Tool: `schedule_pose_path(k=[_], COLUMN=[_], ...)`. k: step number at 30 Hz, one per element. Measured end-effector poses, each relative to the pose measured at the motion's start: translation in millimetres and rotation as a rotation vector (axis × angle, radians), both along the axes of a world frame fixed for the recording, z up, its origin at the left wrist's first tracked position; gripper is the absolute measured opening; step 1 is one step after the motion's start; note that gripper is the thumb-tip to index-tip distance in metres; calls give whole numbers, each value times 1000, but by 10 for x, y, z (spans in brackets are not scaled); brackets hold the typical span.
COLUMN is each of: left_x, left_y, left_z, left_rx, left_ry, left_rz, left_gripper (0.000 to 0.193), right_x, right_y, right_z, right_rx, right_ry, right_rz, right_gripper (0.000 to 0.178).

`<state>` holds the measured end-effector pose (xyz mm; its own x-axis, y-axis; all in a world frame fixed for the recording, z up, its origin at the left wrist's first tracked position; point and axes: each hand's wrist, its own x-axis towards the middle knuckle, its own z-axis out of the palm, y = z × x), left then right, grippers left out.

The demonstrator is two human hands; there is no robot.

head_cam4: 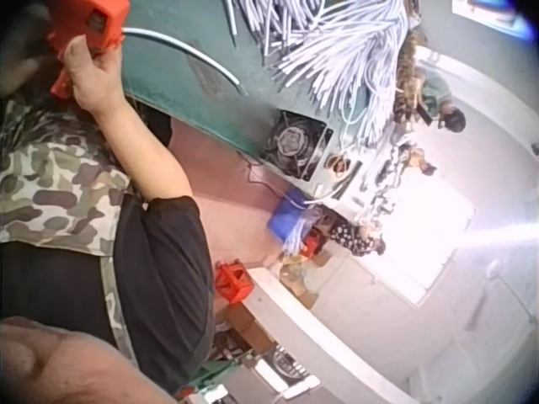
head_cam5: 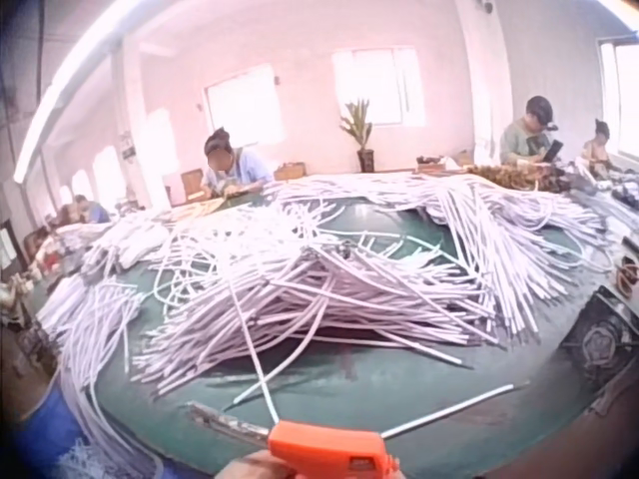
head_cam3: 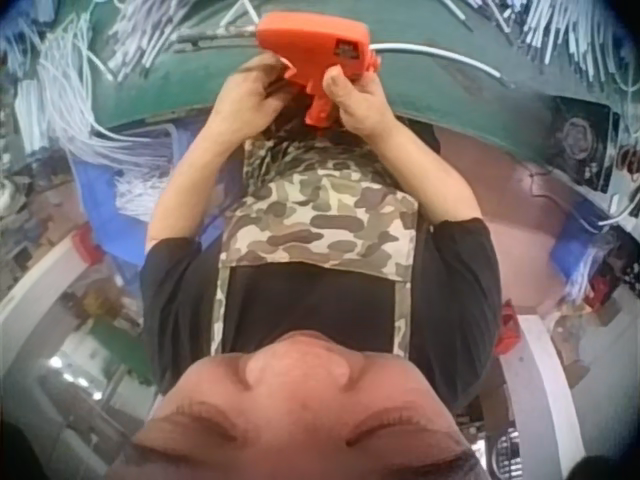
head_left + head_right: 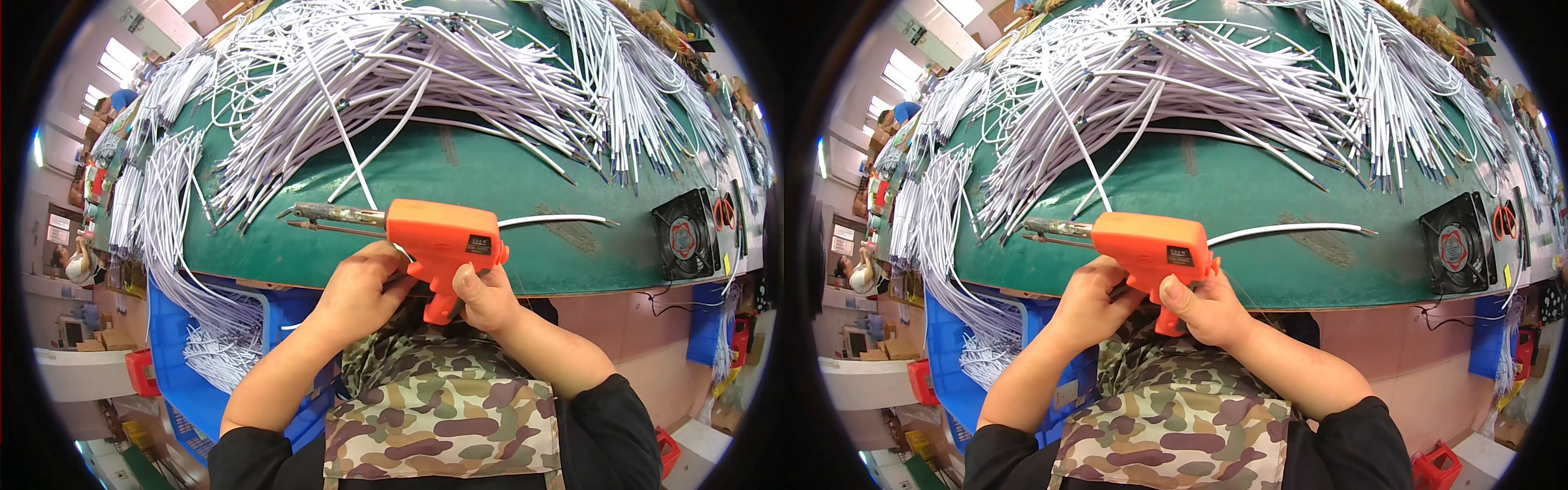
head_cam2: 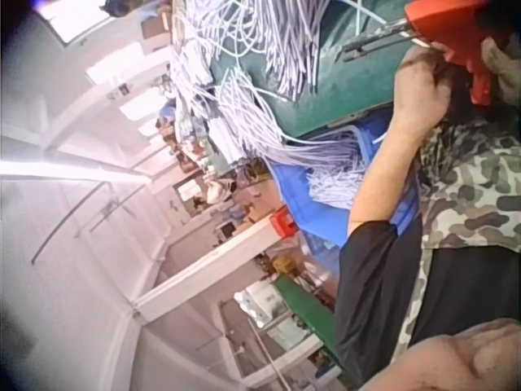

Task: The person solders wire connections using a soldering gun and drops the assembled cables into a bin.

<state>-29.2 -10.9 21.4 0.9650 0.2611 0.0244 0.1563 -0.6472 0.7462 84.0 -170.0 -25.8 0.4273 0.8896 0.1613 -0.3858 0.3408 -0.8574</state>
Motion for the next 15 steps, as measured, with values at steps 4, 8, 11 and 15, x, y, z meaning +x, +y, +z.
schedule_pose_path(k=[4,8,11,15], left_x=[6,-66,-115,-146], left_y=[-34,-123,-129,-49], left_z=[-7,-15,-49,-103], left_rx=[95,394,455,360], left_ry=[-38,-99,-94,-161], left_rz=[-25,-53,-45,-79], left_gripper=[16,21,23,26], right_x=[-30,-22,-51,-88], right_y=[-9,-78,-145,-181], right_z=[9,-32,-49,-39], right_rx=[-18,-12,-38,6], right_ry=[9,-18,-17,83], right_rz=[-65,1,16,-68], right_gripper=[57,56,61,68])
